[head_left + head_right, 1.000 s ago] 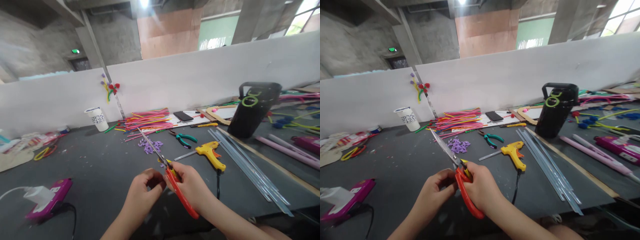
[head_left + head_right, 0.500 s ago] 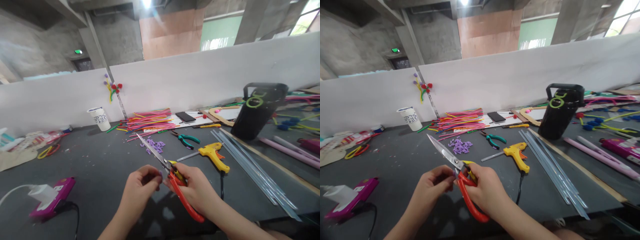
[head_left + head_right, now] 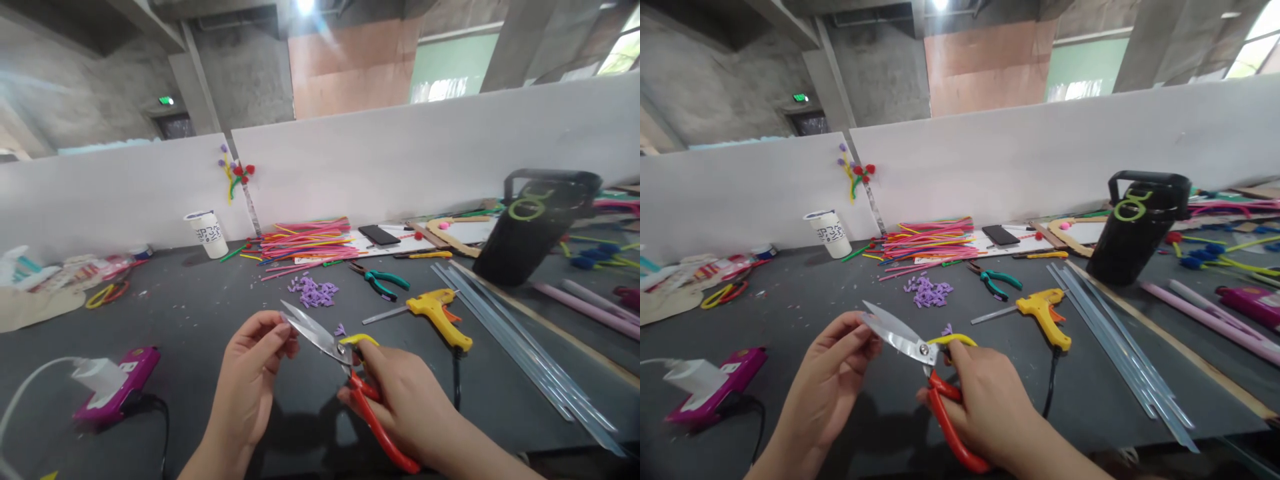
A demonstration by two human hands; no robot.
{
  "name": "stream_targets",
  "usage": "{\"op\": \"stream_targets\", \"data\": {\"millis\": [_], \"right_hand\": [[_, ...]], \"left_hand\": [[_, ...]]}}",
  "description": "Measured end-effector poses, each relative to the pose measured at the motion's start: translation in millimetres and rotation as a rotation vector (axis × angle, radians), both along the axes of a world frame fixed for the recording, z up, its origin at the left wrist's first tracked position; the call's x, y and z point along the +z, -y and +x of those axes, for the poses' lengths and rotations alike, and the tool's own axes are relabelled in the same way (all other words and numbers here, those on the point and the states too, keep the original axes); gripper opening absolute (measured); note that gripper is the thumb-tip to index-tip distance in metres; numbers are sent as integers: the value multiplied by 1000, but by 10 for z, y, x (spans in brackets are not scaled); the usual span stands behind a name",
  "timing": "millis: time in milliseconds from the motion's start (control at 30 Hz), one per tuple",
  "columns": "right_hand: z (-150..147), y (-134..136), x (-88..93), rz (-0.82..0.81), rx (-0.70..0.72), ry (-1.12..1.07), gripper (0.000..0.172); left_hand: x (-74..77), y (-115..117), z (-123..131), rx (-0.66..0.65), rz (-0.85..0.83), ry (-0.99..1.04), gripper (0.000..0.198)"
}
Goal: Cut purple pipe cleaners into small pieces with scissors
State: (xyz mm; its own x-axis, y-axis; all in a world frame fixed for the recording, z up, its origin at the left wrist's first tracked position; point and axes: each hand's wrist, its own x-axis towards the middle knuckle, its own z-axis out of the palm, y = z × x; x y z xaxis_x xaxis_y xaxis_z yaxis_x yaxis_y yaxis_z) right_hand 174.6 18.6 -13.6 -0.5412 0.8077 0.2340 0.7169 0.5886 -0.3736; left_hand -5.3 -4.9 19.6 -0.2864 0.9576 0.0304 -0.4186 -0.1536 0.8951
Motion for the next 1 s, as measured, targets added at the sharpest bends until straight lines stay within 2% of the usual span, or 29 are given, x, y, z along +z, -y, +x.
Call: {"op": "stream_targets", "data": {"millis": [233, 1000], "right_hand": [[-7, 19, -19, 34, 2, 29, 35], [8, 24, -20, 110, 35, 32, 38]], "left_hand": [[-3, 24, 5, 3, 83, -12, 4], [5, 26, 12, -1, 98, -25, 6]]}}
